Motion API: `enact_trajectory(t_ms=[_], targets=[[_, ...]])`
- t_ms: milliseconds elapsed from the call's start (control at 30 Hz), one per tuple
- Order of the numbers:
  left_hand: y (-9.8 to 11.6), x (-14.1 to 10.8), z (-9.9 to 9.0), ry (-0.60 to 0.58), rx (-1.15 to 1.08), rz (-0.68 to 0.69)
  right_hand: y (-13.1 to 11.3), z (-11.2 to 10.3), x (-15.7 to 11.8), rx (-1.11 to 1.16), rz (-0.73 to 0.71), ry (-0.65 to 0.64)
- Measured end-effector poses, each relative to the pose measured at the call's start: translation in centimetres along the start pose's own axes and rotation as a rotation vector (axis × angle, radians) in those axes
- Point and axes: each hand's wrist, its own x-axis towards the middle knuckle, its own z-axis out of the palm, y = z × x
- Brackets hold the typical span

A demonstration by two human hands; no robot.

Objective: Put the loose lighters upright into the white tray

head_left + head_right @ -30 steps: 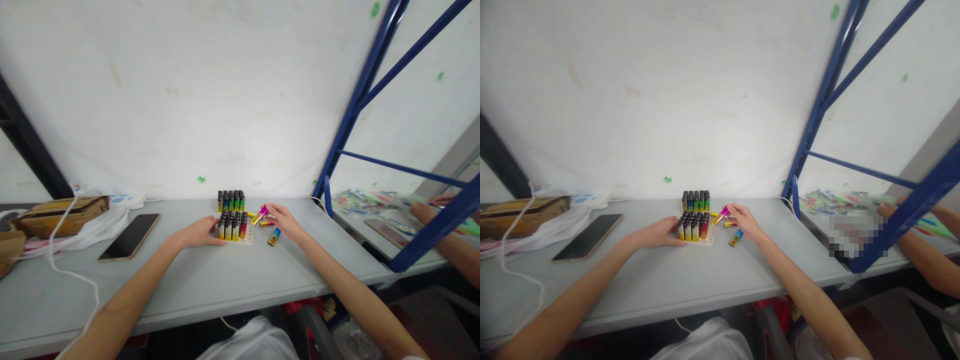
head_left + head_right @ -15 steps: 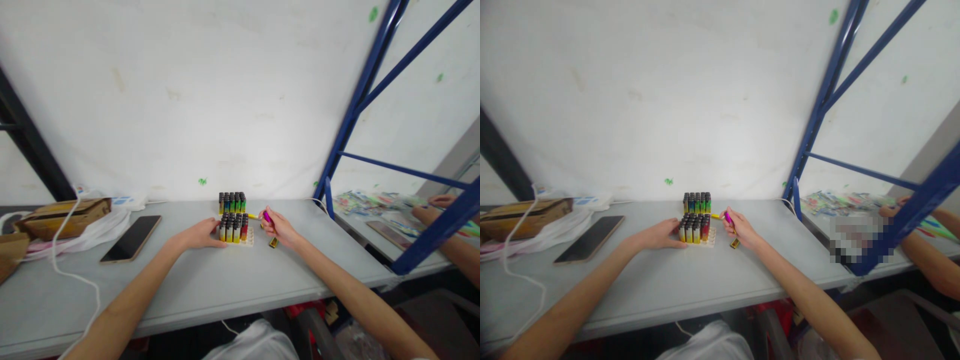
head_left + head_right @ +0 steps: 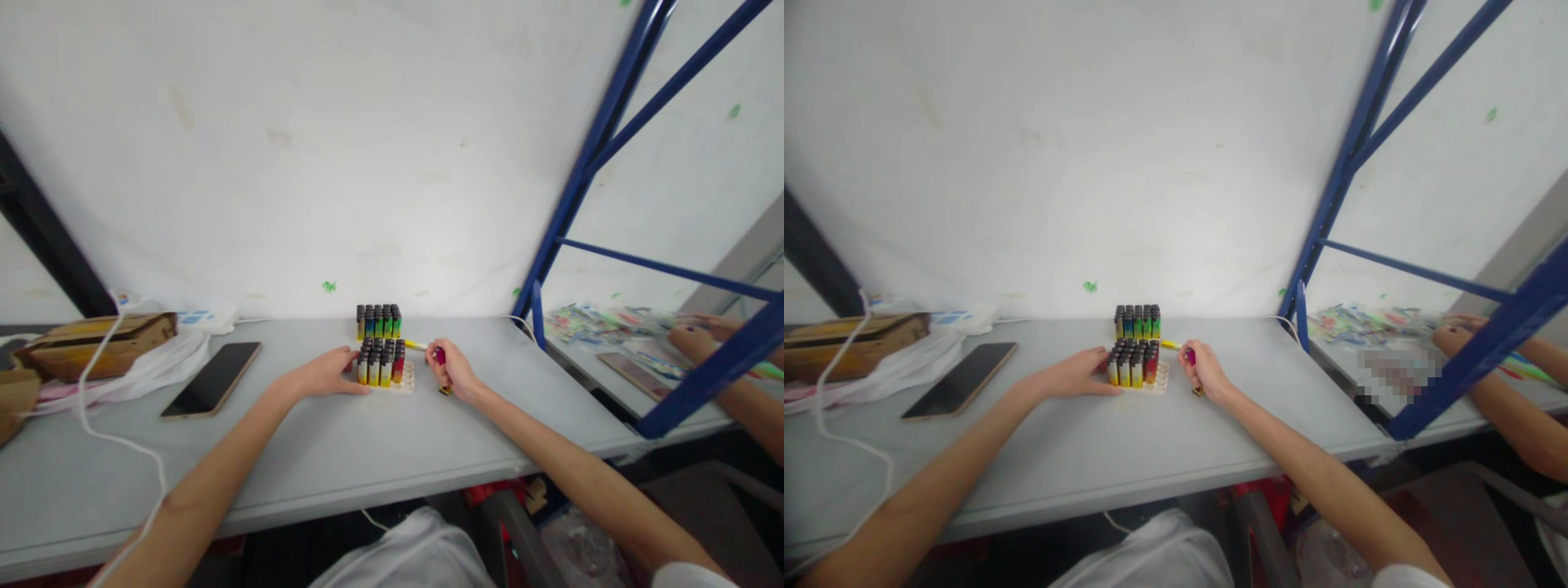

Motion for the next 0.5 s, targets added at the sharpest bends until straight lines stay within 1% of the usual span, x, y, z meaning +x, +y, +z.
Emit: enact_trajectory(t_ms=[100,500], targets=[[0.06,0.0,-0.07,-0.016,0.004,0.005,0.03,-0.09,-0.1,-0.028,-0.079,-0.004],[-0.19,0.07,0.09,-0.017,0.011,0.01,-0.34,0.1,-0.34,-0.011,-0.017,-0.03]])
